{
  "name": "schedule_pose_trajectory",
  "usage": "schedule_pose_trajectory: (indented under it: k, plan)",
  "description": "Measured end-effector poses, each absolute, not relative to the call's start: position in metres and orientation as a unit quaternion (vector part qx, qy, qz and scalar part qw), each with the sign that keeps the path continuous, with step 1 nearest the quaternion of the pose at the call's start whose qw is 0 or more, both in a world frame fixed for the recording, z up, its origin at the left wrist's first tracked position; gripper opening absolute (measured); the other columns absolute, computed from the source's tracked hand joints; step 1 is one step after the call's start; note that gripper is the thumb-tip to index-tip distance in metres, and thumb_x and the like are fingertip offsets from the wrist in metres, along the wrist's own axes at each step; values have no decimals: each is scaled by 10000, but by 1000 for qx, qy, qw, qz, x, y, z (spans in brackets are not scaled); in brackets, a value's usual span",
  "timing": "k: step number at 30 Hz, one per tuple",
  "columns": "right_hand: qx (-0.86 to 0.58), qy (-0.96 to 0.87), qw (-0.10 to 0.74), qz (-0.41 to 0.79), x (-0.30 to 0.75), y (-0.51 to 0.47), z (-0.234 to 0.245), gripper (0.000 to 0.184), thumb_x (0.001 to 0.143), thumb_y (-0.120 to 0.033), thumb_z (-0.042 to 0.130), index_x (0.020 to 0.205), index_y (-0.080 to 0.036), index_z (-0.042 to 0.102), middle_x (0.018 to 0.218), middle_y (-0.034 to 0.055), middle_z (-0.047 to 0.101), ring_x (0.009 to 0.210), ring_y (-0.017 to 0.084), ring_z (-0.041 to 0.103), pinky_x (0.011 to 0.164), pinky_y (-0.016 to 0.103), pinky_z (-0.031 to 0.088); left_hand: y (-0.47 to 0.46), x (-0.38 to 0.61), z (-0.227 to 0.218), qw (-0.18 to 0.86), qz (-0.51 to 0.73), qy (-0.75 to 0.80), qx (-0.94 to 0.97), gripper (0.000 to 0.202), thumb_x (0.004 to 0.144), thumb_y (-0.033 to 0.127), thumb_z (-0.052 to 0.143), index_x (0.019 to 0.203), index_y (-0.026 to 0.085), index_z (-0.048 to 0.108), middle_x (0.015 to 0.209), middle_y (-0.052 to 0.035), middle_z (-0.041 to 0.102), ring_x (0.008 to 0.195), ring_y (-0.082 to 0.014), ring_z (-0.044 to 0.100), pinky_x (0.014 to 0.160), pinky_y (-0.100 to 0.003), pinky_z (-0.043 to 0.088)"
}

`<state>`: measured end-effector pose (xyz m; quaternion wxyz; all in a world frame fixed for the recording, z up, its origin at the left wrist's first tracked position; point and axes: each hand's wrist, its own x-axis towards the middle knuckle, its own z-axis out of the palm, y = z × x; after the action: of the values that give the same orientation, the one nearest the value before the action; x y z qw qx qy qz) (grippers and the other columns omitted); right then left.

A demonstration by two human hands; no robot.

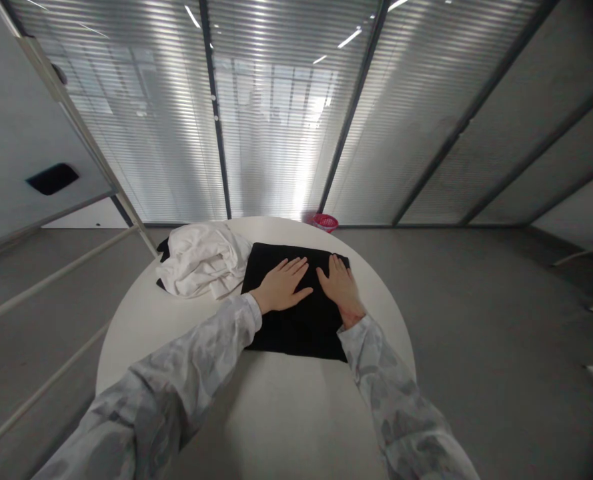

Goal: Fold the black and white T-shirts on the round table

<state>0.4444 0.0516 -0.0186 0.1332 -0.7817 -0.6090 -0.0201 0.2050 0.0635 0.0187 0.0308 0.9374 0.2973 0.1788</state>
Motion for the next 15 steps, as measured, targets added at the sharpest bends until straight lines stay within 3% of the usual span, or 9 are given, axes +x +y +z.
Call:
schedule_pose_trajectory:
  k: [6, 15]
  plan:
    - [-777, -615, 131, -39, 444, 49, -19, 761, 1107, -478, 321, 1720, -27, 339, 1787, 181, 346, 1653, 301, 349, 1347, 463, 244, 95, 212, -14, 80, 178, 387, 901, 835, 1086, 733, 380, 1688, 159, 456, 1774, -126, 403, 1665, -295, 352, 1384, -491, 247]
    - [-780, -611, 136, -14, 443, 48, -14, 794, 1097, -509, 343, 1726, -26, 321, 1798, 171, 323, 1664, 292, 324, 1356, 456, 228, 122, 200, -11, 64, 156, 461, 871, 857, 1090, 752, 300, 1711, 176, 427, 1804, -93, 344, 1688, -298, 296, 1398, -503, 201]
